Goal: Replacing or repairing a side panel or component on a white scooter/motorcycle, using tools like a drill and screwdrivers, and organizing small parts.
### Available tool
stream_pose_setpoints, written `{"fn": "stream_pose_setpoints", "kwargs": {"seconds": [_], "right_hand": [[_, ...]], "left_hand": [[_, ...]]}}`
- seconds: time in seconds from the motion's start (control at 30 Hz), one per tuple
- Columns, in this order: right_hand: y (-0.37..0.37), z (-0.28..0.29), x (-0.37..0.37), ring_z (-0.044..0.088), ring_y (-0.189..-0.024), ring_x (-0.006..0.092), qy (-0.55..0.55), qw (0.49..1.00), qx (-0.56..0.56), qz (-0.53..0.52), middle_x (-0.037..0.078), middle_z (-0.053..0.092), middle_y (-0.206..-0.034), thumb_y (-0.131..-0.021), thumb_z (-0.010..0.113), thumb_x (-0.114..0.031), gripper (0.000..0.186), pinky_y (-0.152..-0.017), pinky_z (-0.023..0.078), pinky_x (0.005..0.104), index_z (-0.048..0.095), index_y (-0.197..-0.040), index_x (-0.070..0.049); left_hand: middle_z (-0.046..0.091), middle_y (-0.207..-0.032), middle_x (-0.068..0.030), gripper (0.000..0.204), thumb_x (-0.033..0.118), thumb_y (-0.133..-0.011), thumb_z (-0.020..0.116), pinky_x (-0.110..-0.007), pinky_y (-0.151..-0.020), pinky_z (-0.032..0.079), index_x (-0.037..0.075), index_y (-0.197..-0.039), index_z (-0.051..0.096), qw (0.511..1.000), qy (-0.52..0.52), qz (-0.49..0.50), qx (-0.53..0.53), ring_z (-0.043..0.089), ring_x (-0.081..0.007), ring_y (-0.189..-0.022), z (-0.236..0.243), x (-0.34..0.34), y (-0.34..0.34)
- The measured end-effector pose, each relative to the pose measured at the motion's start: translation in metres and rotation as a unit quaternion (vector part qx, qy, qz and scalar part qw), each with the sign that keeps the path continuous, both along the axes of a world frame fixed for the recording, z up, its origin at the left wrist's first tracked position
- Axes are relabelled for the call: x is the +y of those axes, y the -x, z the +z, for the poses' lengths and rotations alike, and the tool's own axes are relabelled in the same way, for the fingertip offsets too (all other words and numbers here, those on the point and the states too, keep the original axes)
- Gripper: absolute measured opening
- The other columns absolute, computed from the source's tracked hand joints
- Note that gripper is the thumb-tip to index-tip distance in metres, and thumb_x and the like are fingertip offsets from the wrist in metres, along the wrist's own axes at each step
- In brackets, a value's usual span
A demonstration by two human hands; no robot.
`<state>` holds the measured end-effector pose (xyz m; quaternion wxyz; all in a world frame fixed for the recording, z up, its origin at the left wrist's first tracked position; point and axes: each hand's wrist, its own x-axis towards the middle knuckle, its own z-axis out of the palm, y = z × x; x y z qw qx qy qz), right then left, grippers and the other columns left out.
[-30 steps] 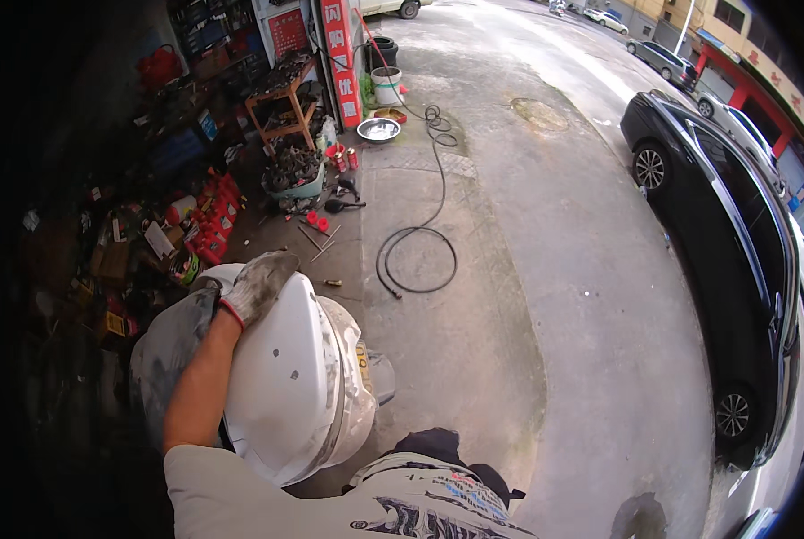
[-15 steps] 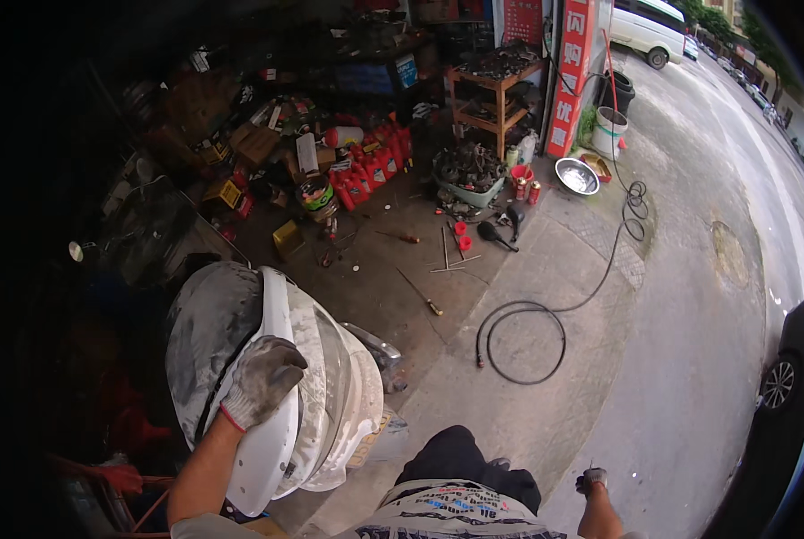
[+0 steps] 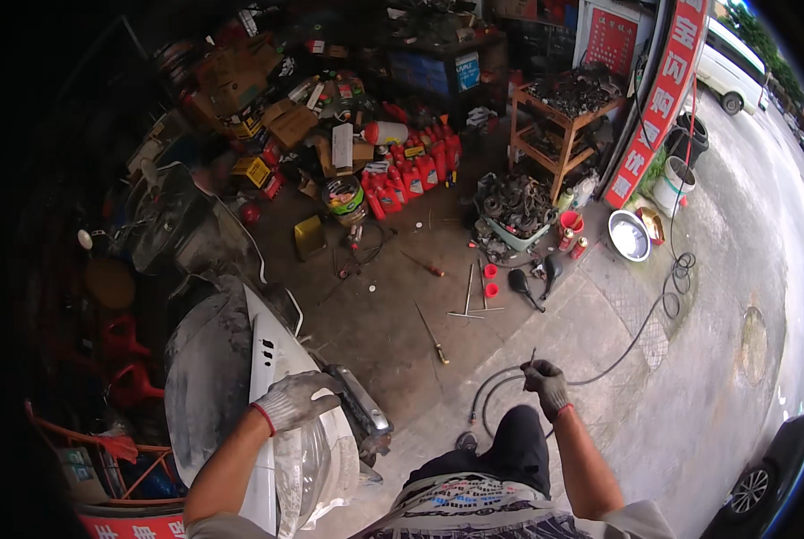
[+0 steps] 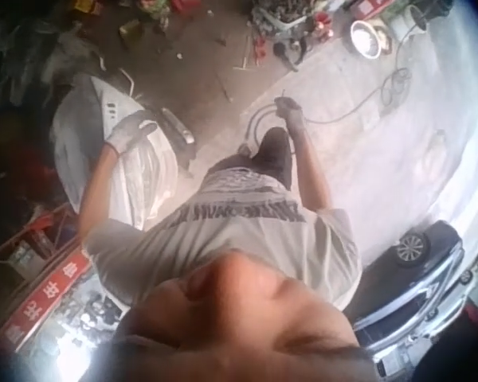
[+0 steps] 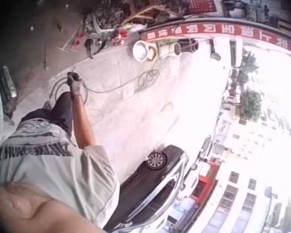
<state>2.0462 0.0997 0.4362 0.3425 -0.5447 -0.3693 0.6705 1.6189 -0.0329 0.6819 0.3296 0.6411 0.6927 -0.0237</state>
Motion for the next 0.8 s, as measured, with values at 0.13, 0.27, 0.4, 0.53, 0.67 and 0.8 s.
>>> {"fn": "stream_pose_setpoints", "kwargs": {"seconds": [0.13, 0.27, 0.4, 0.53, 0.67, 0.8], "right_hand": [[0.021, 0.037, 0.108, 0.051, -0.065, 0.0075, -0.013, 0.993, 0.108, 0.035, -0.002, 0.056, -0.074, -0.092, 0.065, -0.018, 0.018, -0.061, 0.044, 0.0238, 0.067, -0.1, -0.002], [0.023, 0.029, 0.219, 0.055, -0.069, 0.0083, 0.004, 0.989, 0.137, 0.055, -0.001, 0.059, -0.079, -0.093, 0.063, -0.019, 0.019, -0.065, 0.047, 0.0238, 0.065, -0.102, -0.003], [0.022, 0.015, 0.313, 0.057, -0.071, 0.0096, 0.021, 0.98, 0.148, 0.134, 0.001, 0.06, -0.08, -0.093, 0.063, -0.014, 0.015, -0.066, 0.048, 0.0249, 0.064, -0.102, -0.002], [0.046, 0.038, 0.384, 0.058, -0.068, 0.0105, 0.034, 0.961, 0.136, 0.238, 0.002, 0.062, -0.078, -0.089, 0.067, -0.012, 0.016, -0.064, 0.049, 0.0261, 0.064, -0.101, -0.002], [0.081, 0.061, 0.46, 0.059, -0.07, 0.0101, 0.023, 0.953, 0.089, 0.288, 0.002, 0.064, -0.08, -0.09, 0.065, -0.013, 0.017, -0.065, 0.049, 0.0265, 0.064, -0.102, -0.001], [0.126, 0.056, 0.537, 0.06, -0.07, 0.0119, 0.089, 0.945, 0.113, 0.292, 0.003, 0.064, -0.08, -0.092, 0.062, -0.015, 0.019, -0.066, 0.05, 0.0273, 0.065, -0.103, -0.001]], "left_hand": [[0.062, -0.121, -0.0138, 0.034, 0.032, -0.09, 0.059, -0.039, -0.101, 0.043, 0.008, -0.113, 0.066, 0.999, 0.031, -0.03, -0.015, 0.056, -0.0316, -0.117, -0.033, 0.125, -0.039], [0.058, -0.13, -0.0134, 0.037, 0.031, -0.091, 0.059, -0.037, -0.101, 0.043, 0.009, -0.119, 0.064, 0.996, -0.029, -0.085, -0.001, 0.054, -0.0308, -0.12, -0.1, 0.257, -0.09], [0.055, -0.135, -0.0148, 0.045, 0.029, -0.094, 0.053, -0.037, -0.105, 0.041, 0.011, -0.135, 0.051, 0.965, 0.016, 0.069, -0.253, 0.051, -0.0295, -0.126, -0.179, 0.356, -0.148], [0.064, -0.117, -0.0205, 0.04, 0.026, -0.095, 0.05, -0.044, -0.091, 0.048, 0.005, -0.129, 0.05, 0.986, 0.041, 0.096, -0.129, 0.063, -0.0353, -0.107, -0.124, 0.454, -0.203], [0.066, -0.082, -0.0103, 0.023, 0.024, -0.098, 0.048, -0.037, -0.064, 0.051, 0.005, -0.107, 0.057, 0.951, 0.079, 0.198, -0.224, 0.065, -0.0222, -0.067, -0.125, 0.516, -0.187], [0.058, -0.074, -0.0029, 0.021, 0.021, -0.101, 0.045, -0.029, -0.059, 0.048, 0.003, -0.101, 0.058, 0.909, 0.108, 0.241, -0.323, 0.056, -0.0127, -0.063, -0.12, 0.585, -0.135]]}}
